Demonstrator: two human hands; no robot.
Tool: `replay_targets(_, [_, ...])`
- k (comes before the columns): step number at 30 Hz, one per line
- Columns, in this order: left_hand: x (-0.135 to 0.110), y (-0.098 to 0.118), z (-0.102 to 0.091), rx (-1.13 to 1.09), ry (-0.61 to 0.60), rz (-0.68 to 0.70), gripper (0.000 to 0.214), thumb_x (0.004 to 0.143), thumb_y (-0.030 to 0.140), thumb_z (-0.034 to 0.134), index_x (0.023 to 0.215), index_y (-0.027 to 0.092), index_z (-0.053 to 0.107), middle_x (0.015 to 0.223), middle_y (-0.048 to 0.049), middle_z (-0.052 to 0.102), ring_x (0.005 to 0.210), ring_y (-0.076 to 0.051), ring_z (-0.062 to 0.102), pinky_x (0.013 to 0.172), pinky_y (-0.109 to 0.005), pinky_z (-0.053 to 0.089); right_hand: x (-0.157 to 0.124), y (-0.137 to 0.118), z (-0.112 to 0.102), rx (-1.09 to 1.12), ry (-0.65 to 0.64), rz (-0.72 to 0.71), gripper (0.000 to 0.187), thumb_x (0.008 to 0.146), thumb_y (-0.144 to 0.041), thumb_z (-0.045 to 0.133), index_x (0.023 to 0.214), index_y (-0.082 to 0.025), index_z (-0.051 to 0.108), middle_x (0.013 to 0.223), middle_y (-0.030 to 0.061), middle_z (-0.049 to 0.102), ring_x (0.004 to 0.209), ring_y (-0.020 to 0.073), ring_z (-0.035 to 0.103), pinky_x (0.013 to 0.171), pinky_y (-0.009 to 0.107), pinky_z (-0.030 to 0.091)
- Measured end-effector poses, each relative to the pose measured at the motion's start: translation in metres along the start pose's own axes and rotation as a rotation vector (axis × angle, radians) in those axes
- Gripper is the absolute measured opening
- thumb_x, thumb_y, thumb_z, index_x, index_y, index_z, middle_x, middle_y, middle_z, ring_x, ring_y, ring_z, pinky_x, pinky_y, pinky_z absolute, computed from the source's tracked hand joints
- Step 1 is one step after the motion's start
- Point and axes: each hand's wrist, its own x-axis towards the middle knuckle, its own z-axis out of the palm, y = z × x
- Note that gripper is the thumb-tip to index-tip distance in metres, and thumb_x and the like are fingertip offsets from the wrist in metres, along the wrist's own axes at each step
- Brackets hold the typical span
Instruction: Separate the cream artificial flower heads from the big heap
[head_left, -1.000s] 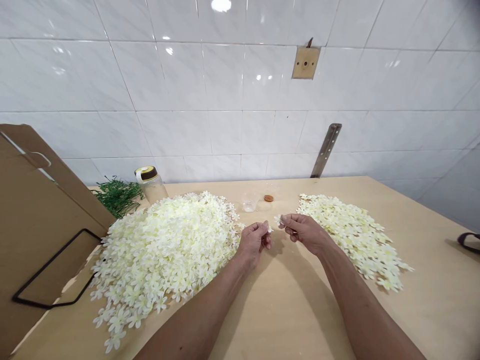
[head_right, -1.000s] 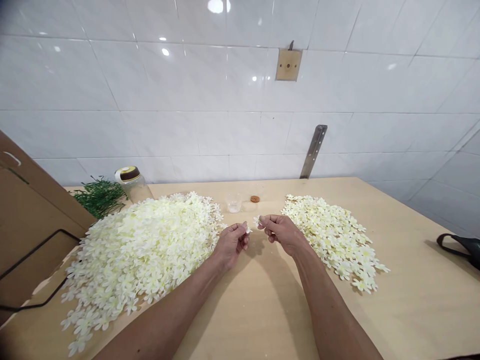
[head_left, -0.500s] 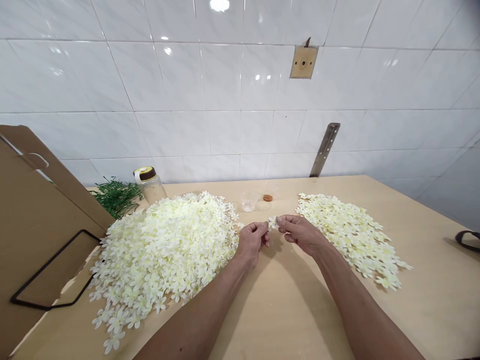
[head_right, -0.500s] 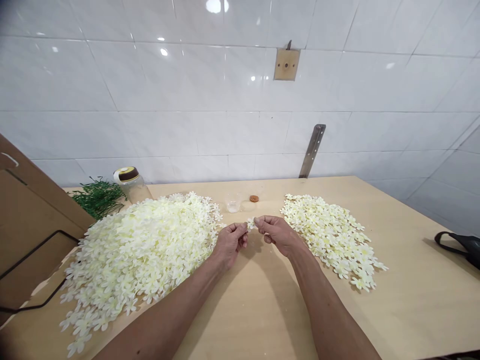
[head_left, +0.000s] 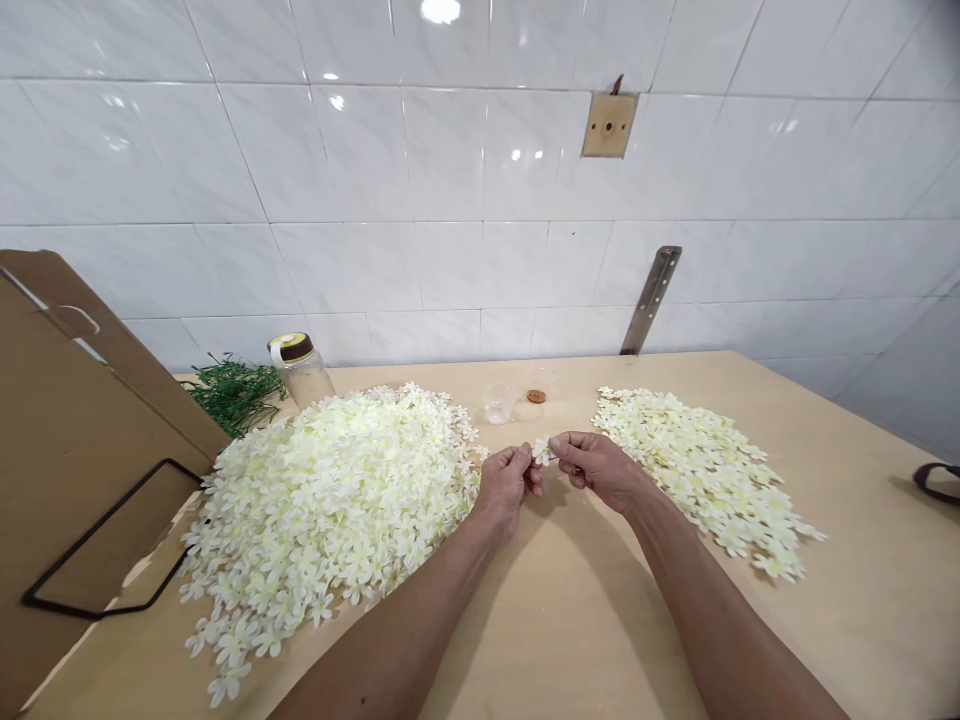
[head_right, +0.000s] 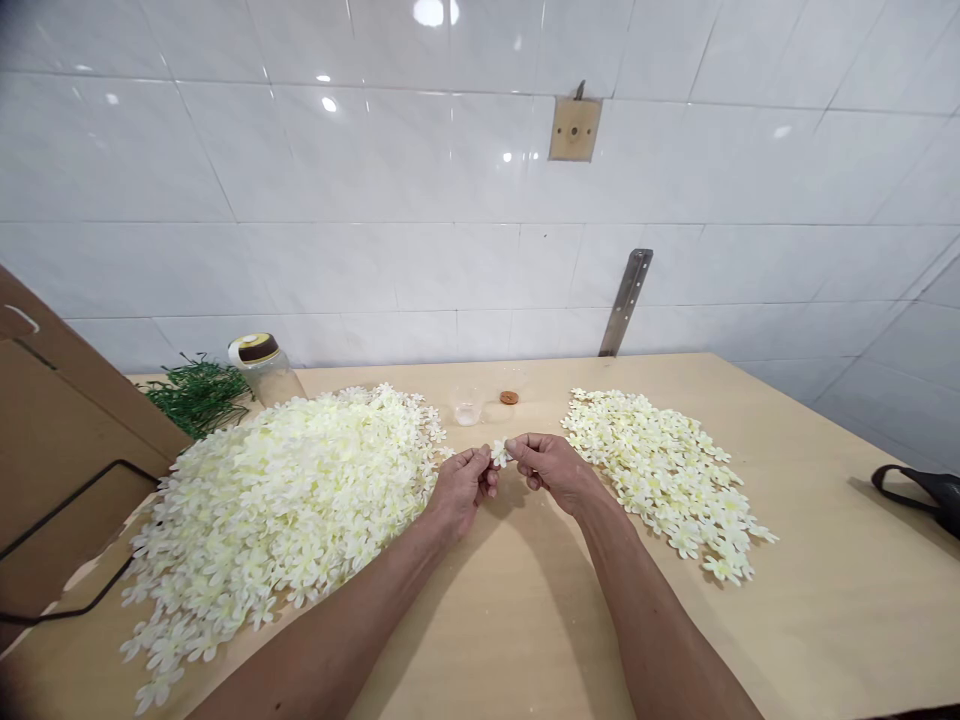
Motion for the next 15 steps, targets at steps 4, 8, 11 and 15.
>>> replay_targets(4, [0.001, -0.002, 0.001, -0.012, 0.018, 0.013, 0.04, 0.073, 0.05, 0.073, 0.07, 0.013, 0.059, 0.06, -0.0005, 0.057, 0.045, -0.007, 0.048, 0.044, -0.02, 0.039, 0.001, 0.003, -0.003, 0.018, -0.001, -0.005, 0.047, 0.065, -0.059, 0.081, 0.071, -0.017, 0.06, 0.055, -0.0045, 0.046, 0.049, 0.007, 0.034, 0.047, 0.023, 0.026])
replay_targets(8, [-0.002, -0.007, 0.005, 0.108, 0.068, 0.045, 0.03, 0.08, 0.045, 0.064, 0.076, 0.016, 0.06, 0.059, 0.0006, 0.057, 0.043, -0.01, 0.05, 0.041, -0.022, 0.04, 0.001, 0.001, -0.004, 0.038, 0.024, -0.039, 0.046, 0.069, -0.059, 0.078, 0.07, -0.017, 0.058, 0.054, -0.0051, 0.045, 0.048, 0.0067, 0.034, 0.046, 0.023, 0.026])
replay_targets(11, [-0.008, -0.013, 0.008, 0.34, 0.015, 0.085, 0.022, 0.084, 0.039, 0.057, 0.078, 0.018, 0.062, 0.047, 0.0032, 0.051, 0.033, -0.01, 0.044, 0.037, -0.022, 0.034, 0.004, -0.009, 0.004, -0.011, 0.069, -0.069, 0.045, 0.07, -0.059, 0.077, 0.07, -0.018, 0.058, 0.054, -0.0045, 0.046, 0.047, 0.0069, 0.036, 0.044, 0.023, 0.029])
replay_targets(15, [-0.013, -0.019, 0.007, 0.512, -0.071, 0.174, 0.01, 0.077, 0.027, 0.064, 0.072, 0.018, 0.064, 0.049, 0.0005, 0.054, 0.037, -0.011, 0.046, 0.043, -0.024, 0.035, 0.012, -0.032, 0.04, -0.183, 0.052, -0.083, 0.043, 0.072, -0.058, 0.075, 0.072, -0.017, 0.061, 0.052, -0.0039, 0.047, 0.044, 0.0075, 0.04, 0.039, 0.021, 0.032])
